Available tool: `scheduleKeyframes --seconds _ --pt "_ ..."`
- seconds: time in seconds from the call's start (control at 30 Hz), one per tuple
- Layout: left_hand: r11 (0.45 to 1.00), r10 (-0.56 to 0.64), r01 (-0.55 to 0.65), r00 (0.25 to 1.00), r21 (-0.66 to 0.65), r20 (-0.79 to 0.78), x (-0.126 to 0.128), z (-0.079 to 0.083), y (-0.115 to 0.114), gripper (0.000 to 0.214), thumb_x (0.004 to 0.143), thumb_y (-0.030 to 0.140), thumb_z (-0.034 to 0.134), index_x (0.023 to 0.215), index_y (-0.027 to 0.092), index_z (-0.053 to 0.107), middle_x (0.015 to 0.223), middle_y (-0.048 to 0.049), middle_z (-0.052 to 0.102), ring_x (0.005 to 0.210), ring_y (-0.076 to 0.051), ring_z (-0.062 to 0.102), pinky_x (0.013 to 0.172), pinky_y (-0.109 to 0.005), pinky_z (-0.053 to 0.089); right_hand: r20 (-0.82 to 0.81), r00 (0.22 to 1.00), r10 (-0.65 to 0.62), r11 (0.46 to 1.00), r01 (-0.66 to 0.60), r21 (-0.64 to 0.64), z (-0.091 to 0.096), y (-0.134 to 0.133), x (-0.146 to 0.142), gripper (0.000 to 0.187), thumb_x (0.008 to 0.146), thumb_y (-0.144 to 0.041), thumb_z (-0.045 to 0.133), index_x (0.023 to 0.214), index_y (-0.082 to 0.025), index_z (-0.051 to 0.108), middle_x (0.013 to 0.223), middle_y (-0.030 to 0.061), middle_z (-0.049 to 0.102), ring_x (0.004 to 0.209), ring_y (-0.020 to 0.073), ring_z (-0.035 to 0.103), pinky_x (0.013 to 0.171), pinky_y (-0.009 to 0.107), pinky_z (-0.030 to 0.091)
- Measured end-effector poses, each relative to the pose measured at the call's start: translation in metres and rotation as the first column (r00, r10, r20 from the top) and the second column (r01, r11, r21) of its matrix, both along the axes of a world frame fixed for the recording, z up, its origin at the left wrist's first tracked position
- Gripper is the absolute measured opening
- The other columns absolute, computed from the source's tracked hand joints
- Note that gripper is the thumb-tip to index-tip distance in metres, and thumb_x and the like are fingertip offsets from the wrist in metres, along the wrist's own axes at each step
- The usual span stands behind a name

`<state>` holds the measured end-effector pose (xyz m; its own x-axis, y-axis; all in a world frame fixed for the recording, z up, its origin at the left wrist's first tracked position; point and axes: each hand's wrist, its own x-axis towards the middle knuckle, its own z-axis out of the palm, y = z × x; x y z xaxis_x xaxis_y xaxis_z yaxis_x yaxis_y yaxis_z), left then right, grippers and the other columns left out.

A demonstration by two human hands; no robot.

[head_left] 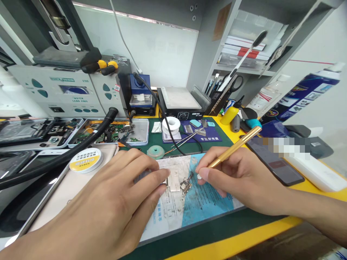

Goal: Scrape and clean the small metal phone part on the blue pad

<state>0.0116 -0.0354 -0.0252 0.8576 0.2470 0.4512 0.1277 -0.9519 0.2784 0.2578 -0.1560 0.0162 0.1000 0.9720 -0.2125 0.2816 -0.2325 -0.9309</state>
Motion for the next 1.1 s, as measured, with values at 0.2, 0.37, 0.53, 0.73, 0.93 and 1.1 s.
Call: scheduleKeyframes --seconds 0.2,0.37,0.53,0.73,0.93,1.1 --pt "1.000 0.001 -0.001 1.000 0.010 0.006 -0.0004 0.0004 -0.0017 0.017 0.107 0.015 0.055 0.119 0.023 0.063 0.117 -0.0048 0.061 0.107 -0.021 0.054 0.096 -0.042 0.041 -0.010 1.000 0.004 1.000 -0.004 0.011 -0.0012 -0.0025 0.0000 0.027 0.089 -0.043 0.082 0.086 -0.020 0.068 0.062 -0.0040 0.054 0.049 0.0092 0.039 0.045 0.023 0.031" --pt "1.000 -0.005 0.005 1.000 0.005 0.030 -0.0017 0.0000 -0.0015 0.016 0.107 0.014 0.054 0.117 0.022 0.063 0.115 -0.0053 0.061 0.105 -0.021 0.054 0.094 -0.042 0.041 -0.015 1.000 0.013 1.000 -0.013 0.016 -0.0013 -0.0015 0.0005 0.028 0.089 -0.042 0.083 0.084 -0.020 0.067 0.061 -0.0049 0.052 0.048 0.0085 0.037 0.044 0.023 0.030" --pt "1.000 -0.009 0.009 1.000 0.012 0.019 -0.0019 0.0000 -0.0004 0.017 0.107 0.014 0.055 0.119 0.022 0.063 0.117 -0.0055 0.061 0.106 -0.021 0.054 0.095 -0.042 0.040 -0.034 0.999 0.028 1.000 -0.027 0.012 -0.0004 0.0000 0.0000 0.028 0.089 -0.040 0.083 0.083 -0.020 0.065 0.058 -0.0063 0.049 0.048 0.0087 0.036 0.044 0.022 0.028" --pt "1.000 -0.004 0.004 1.000 0.009 0.016 -0.0006 -0.0006 -0.0012 0.017 0.107 0.014 0.055 0.119 0.023 0.063 0.117 -0.0055 0.062 0.107 -0.022 0.054 0.096 -0.042 0.040 -0.007 1.000 0.028 1.000 -0.028 0.013 0.0007 -0.0013 -0.0005 0.029 0.089 -0.044 0.082 0.083 -0.020 0.065 0.057 -0.0067 0.047 0.048 0.0091 0.036 0.045 0.023 0.028" --pt "1.000 -0.006 0.006 1.000 0.004 0.026 -0.0015 -0.0018 -0.0025 0.016 0.108 0.014 0.054 0.117 0.023 0.063 0.116 -0.0049 0.061 0.106 -0.021 0.054 0.096 -0.042 0.040 -0.002 0.999 0.038 0.999 -0.038 0.017 0.0004 -0.0008 -0.0003 0.030 0.090 -0.045 0.082 0.083 -0.020 0.065 0.058 -0.0062 0.048 0.049 0.0091 0.037 0.045 0.023 0.028" --pt "1.000 -0.008 0.008 1.000 0.009 0.017 -0.0021 -0.0016 -0.0003 0.015 0.107 0.014 0.055 0.117 0.023 0.063 0.116 -0.0049 0.061 0.107 -0.021 0.053 0.096 -0.042 0.040 -0.030 0.999 0.034 0.999 -0.034 0.007 -0.0010 -0.0007 -0.0007 0.030 0.090 -0.043 0.082 0.084 -0.020 0.065 0.059 -0.0067 0.046 0.049 0.0088 0.035 0.045 0.023 0.027"
